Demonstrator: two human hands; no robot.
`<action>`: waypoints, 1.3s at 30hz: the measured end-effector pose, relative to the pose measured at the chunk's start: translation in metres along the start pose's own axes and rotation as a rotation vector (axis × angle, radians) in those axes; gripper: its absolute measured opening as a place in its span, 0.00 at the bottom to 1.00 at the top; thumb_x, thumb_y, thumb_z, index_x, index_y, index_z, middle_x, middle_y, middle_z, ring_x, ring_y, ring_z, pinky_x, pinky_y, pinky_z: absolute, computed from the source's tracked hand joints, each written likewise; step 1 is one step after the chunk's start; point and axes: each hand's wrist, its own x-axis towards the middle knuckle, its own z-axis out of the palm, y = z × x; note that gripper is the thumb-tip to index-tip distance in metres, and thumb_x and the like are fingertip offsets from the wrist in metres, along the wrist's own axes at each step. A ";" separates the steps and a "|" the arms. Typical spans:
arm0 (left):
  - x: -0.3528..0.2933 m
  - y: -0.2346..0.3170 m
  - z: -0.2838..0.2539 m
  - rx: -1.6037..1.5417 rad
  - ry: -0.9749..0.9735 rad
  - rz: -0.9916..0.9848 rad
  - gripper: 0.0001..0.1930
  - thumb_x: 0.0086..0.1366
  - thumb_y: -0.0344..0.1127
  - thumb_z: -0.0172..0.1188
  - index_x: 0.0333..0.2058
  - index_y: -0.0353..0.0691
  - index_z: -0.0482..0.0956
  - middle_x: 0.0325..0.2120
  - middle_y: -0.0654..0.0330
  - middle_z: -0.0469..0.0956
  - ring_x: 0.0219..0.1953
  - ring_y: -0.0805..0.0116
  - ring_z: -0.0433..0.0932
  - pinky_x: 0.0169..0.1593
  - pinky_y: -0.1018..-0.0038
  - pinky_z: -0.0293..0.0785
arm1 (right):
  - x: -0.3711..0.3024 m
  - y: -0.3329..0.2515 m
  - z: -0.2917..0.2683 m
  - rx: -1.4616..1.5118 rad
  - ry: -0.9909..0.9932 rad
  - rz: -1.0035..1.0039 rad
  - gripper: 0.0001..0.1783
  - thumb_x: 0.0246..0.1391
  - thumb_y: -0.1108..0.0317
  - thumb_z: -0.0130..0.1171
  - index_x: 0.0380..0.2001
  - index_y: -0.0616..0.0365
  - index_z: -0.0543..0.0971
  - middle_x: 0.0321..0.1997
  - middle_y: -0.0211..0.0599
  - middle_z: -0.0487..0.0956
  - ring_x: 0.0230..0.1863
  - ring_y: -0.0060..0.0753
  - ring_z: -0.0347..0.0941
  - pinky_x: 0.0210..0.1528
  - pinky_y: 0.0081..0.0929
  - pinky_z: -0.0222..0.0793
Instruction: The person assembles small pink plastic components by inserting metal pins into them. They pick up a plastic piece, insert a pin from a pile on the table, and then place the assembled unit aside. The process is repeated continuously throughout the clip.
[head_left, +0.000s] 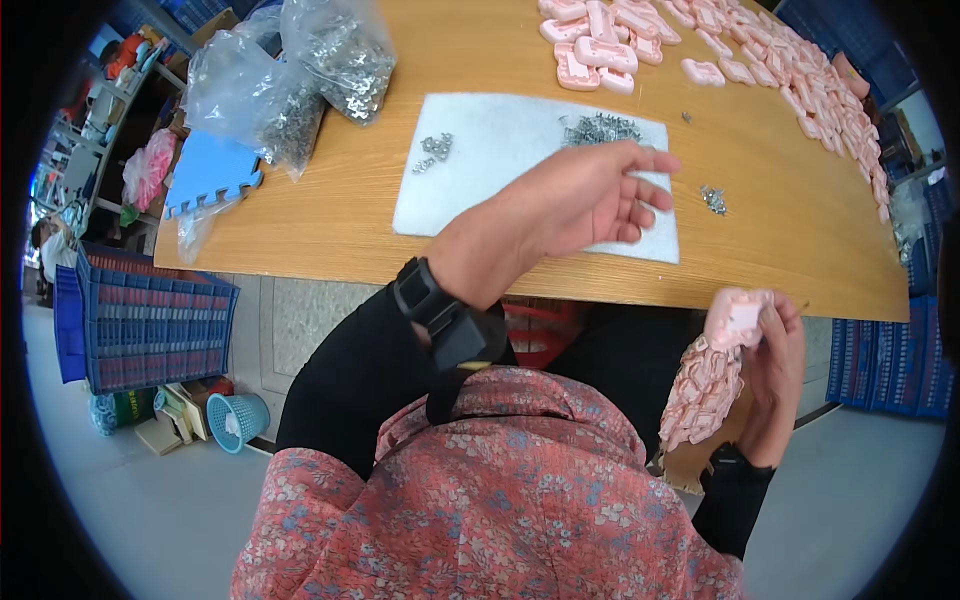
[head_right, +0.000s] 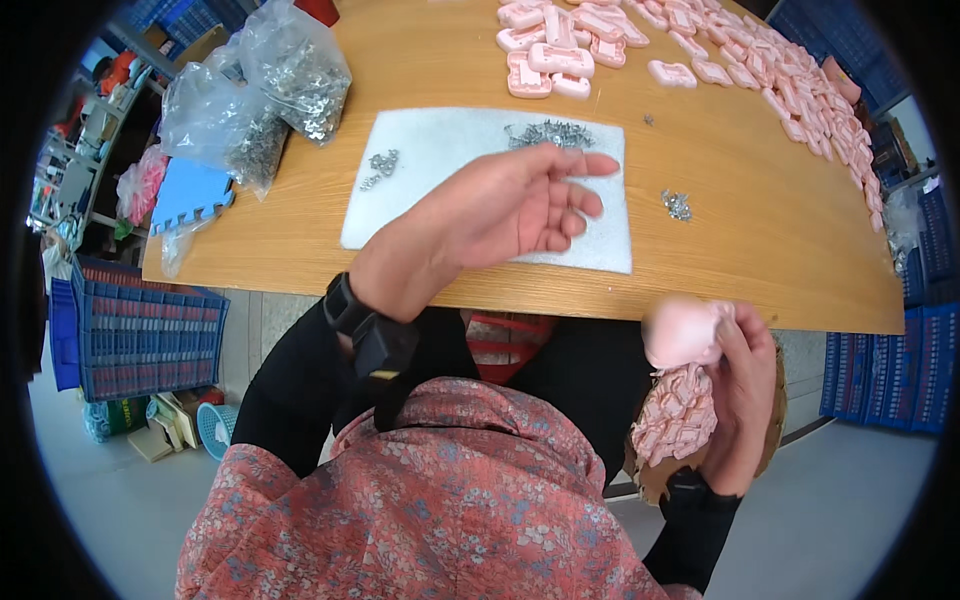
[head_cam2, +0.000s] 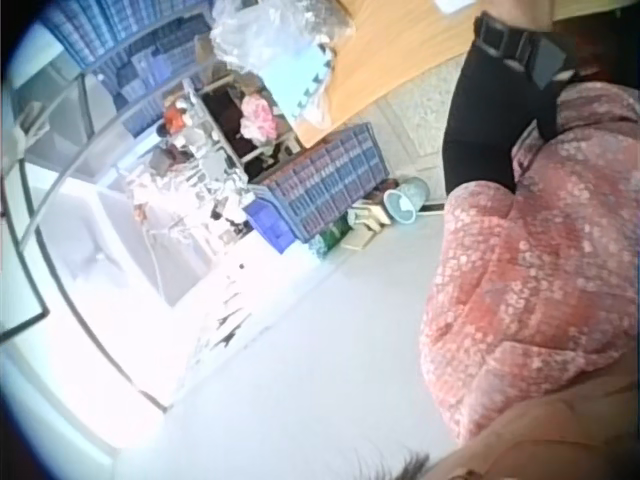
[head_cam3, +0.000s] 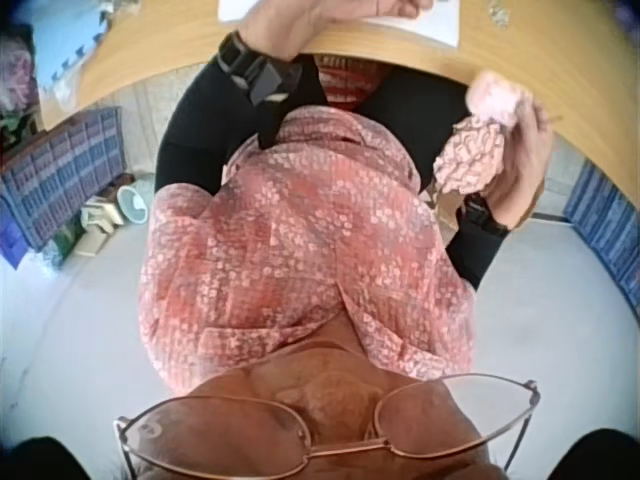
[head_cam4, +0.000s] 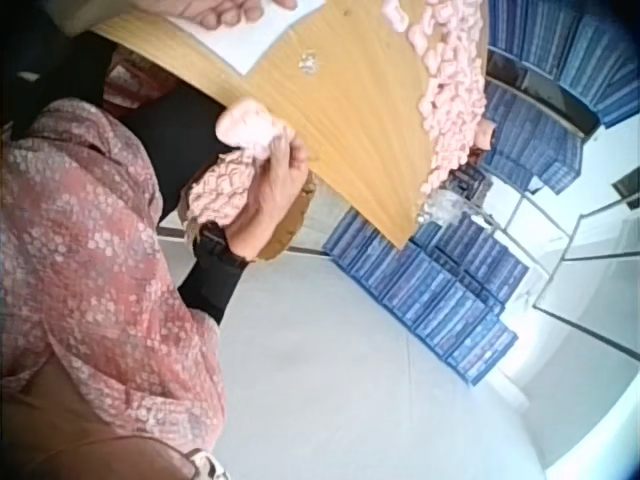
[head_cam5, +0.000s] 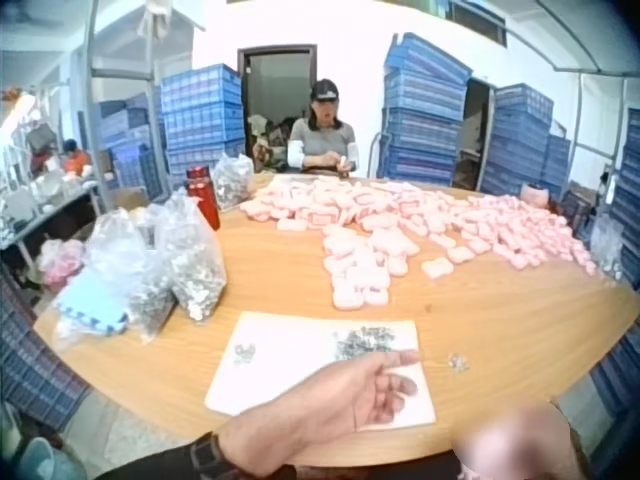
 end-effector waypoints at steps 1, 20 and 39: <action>0.001 0.006 -0.003 0.004 0.034 0.049 0.18 0.73 0.39 0.43 0.55 0.38 0.69 0.32 0.60 0.77 0.30 0.74 0.74 0.33 0.77 0.72 | -0.008 0.001 -0.013 -0.029 0.049 0.002 0.07 0.60 0.67 0.60 0.39 0.57 0.76 0.35 0.29 0.80 0.28 0.15 0.73 0.26 0.12 0.66; 0.029 0.054 -0.024 0.342 0.550 0.436 0.12 0.69 0.41 0.54 0.38 0.38 0.78 0.22 0.69 0.67 0.23 0.78 0.64 0.27 0.80 0.63 | -0.047 0.095 -0.164 -0.413 0.510 -0.056 0.09 0.63 0.62 0.59 0.35 0.56 0.78 0.27 0.20 0.74 0.22 0.09 0.62 0.20 0.12 0.54; 0.140 0.138 -0.076 2.158 0.450 0.373 0.26 0.52 0.51 0.67 0.46 0.41 0.81 0.40 0.52 0.82 0.45 0.52 0.80 0.49 0.59 0.76 | -0.010 0.019 0.010 -0.727 0.180 -0.386 0.04 0.55 0.76 0.63 0.33 0.65 0.80 0.26 0.32 0.78 0.26 0.18 0.70 0.31 0.19 0.67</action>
